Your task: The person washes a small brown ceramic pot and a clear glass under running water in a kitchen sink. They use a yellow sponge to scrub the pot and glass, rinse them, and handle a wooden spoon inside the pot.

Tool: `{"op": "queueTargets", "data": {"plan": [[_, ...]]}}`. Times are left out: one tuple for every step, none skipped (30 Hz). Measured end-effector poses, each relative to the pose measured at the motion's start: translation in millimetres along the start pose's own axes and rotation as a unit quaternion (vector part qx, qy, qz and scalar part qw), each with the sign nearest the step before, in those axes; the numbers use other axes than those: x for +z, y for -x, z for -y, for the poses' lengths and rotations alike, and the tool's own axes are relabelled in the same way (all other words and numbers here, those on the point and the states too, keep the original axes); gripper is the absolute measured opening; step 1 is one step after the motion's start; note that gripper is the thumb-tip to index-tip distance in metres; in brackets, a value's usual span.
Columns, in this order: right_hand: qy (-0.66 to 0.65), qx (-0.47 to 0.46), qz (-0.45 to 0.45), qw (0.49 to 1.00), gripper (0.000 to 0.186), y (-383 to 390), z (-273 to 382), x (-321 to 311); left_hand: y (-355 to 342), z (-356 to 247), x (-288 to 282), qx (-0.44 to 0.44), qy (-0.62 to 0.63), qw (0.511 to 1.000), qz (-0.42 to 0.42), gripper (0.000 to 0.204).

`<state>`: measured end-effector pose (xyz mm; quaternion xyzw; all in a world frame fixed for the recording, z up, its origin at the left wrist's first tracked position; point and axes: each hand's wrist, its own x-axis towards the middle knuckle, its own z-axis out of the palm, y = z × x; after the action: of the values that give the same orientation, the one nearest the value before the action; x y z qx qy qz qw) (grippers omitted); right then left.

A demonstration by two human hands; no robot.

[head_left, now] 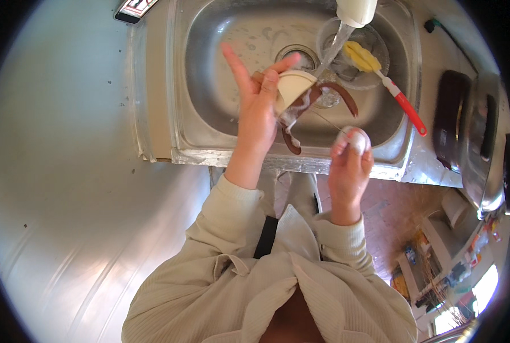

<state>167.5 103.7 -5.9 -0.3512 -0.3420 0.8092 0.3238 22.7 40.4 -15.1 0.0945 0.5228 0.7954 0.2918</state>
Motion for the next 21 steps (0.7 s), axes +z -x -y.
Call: {"op": "queueTargets", "data": {"plan": [[-0.004,-0.003,-0.023,1.0,0.012,1,0,-6,-3,-1,-3,0.005,0.014,1.0,-0.015,0.071],[0.005,0.007,-0.016,1.0,0.012,0,-5,-7,-4,-2,-3,0.008,0.014,0.999,-0.035,0.067],[0.017,0.016,-0.011,1.0,0.012,0,-8,-5,-3,1,-3,-0.023,0.044,0.998,-0.038,0.06],[0.053,0.02,0.007,0.998,0.012,-3,-9,5,-3,5,-3,-0.053,0.076,0.995,-0.04,0.054],[0.09,0.025,0.024,0.995,0.012,-4,-9,15,-3,9,-3,-0.084,0.107,0.99,-0.041,0.05],[0.073,0.041,0.035,0.996,0.012,-4,-9,19,-5,9,-6,-0.082,0.115,0.989,-0.049,0.044],[0.09,0.024,0.036,0.995,0.013,-1,-6,16,-6,9,-9,-0.08,0.122,0.988,-0.056,0.04],[0.107,0.008,0.036,0.994,0.013,4,-1,8,-7,9,-13,-0.078,0.13,0.986,-0.063,0.039],[0.125,-0.009,0.036,0.991,0.013,9,3,-2,-8,9,-16,-0.079,0.134,0.986,-0.06,0.041],[0.089,-0.008,0.02,0.996,0.011,13,3,-8,-8,9,-20,-0.08,0.138,0.986,-0.056,0.044],[0.11,-0.018,0.038,0.993,0.011,12,1,-9,-8,10,-22,-0.082,0.142,0.985,-0.052,0.046],[0.133,-0.027,0.055,0.989,0.011,10,-2,-4,-7,15,-22,-0.084,0.134,0.986,-0.056,0.046],[0.156,-0.037,0.07,0.985,0.012,7,-5,1,-6,18,-17,-0.104,0.144,0.981,-0.084,0.043],[0.201,-0.026,0.068,0.977,0.014,3,-5,13,-5,20,-11,-0.124,0.153,0.974,-0.112,0.041],[0.232,-0.058,0.101,0.966,0.014,4,-2,13,-5,20,-8,-0.142,0.16,0.967,-0.14,0.039],[0.263,-0.09,0.133,0.951,0.015,5,1,13,-5,20,-12,-0.15,0.192,0.959,-0.142,0.038],[0.293,-0.121,0.165,0.934,0.015,7,3,11,-5,21,-21,-0.158,0.223,0.951,-0.145,0.038],[0.271,-0.114,0.145,0.945,0.016,15,6,7,-4,23,-29,-0.166,0.255,0.941,-0.149,0.038],[0.286,-0.117,0.145,0.94,0.016,17,6,6,-5,26,-35,-0.17,0.263,0.938,-0.147,0.038],[0.3,-0.119,0.145,0.935,0.016,19,6,5,-7,29,-40,-0.173,0.271,0.935,-0.146,0.037],[0.316,-0.122,0.144,0.93,0.016,20,8,5,-6,31,-40,-0.178,0.28,0.932,-0.145,0.037]]}}
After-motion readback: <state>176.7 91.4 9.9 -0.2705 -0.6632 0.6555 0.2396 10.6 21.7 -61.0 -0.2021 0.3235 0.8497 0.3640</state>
